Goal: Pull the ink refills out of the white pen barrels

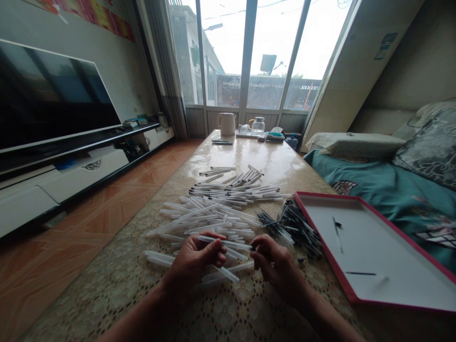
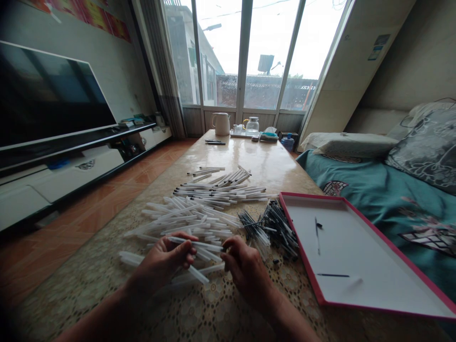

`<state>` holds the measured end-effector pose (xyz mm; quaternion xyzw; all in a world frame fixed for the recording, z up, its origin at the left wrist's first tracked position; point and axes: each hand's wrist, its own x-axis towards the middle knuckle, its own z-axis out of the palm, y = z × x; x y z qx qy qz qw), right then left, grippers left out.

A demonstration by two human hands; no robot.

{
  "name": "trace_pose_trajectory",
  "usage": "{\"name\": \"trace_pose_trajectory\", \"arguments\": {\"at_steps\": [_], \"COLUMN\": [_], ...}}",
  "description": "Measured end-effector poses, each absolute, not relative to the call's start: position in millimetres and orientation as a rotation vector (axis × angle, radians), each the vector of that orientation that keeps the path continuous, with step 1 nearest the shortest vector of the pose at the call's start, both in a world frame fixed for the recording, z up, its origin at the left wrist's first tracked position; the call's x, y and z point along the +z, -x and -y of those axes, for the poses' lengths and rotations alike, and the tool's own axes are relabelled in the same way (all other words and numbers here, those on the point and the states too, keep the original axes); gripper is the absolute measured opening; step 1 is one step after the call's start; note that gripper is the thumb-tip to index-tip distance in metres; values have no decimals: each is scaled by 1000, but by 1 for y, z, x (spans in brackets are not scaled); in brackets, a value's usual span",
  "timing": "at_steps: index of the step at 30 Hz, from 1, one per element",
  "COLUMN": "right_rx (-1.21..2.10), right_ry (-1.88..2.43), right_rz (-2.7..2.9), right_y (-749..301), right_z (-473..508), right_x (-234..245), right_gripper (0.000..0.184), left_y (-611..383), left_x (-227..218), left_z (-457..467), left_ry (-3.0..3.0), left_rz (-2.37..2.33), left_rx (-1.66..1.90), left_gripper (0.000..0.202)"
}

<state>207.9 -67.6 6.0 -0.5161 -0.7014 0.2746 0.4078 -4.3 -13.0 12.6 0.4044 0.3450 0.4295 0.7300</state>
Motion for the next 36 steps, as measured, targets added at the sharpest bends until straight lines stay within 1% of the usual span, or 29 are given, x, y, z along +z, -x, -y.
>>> {"name": "trace_pose_trajectory", "arguments": {"at_steps": [3,6,7,10,11,13,16,18,22,25,29,30,32,36], "right_rx": [720,693,684,690,701,720,740,779,935,1065,1039,1032,1057,1152], "right_ry": [1293,1299,1305,1313,1305,1285,1280,1281,1247,1223,1209,1211,1216,1143], "right_rz": [1781,1814,1810,1785,1785,1796,1795,1760,1606,1543,1613,1607,1556,1404], "right_y": [-208,-208,-208,-208,-208,-208,-207,-207,-206,-205,-205,-205,-204,-205], "right_z": [67,66,66,66,65,65,65,65,66,65,64,64,64,65], "right_x": [5,5,5,5,5,4,1,-1,-3,-4,-8,-8,-8,-1], "right_gripper": [19,38,38,25,24,29,42,40,27,32,46,47,44,33], "left_y": [4,4,4,4,4,4,4,5,5,4,4,4,5,7], "left_x": [13,13,13,14,14,13,12,11,12,13,13,13,12,11], "left_z": [13,13,13,12,12,12,12,12,12,13,12,12,11,9], "left_ry": [-880,-884,-886,-883,-883,-887,-894,-895,-888,-883,-906,-909,-900,-865], "left_rz": [-755,-748,-749,-762,-760,-744,-728,-737,-752,-747,-749,-752,-757,-764], "left_rx": [941,926,924,929,929,927,923,928,940,937,920,916,930,995], "left_gripper": [29,30,30,30,30,29,30,30,29,29,30,30,30,31]}}
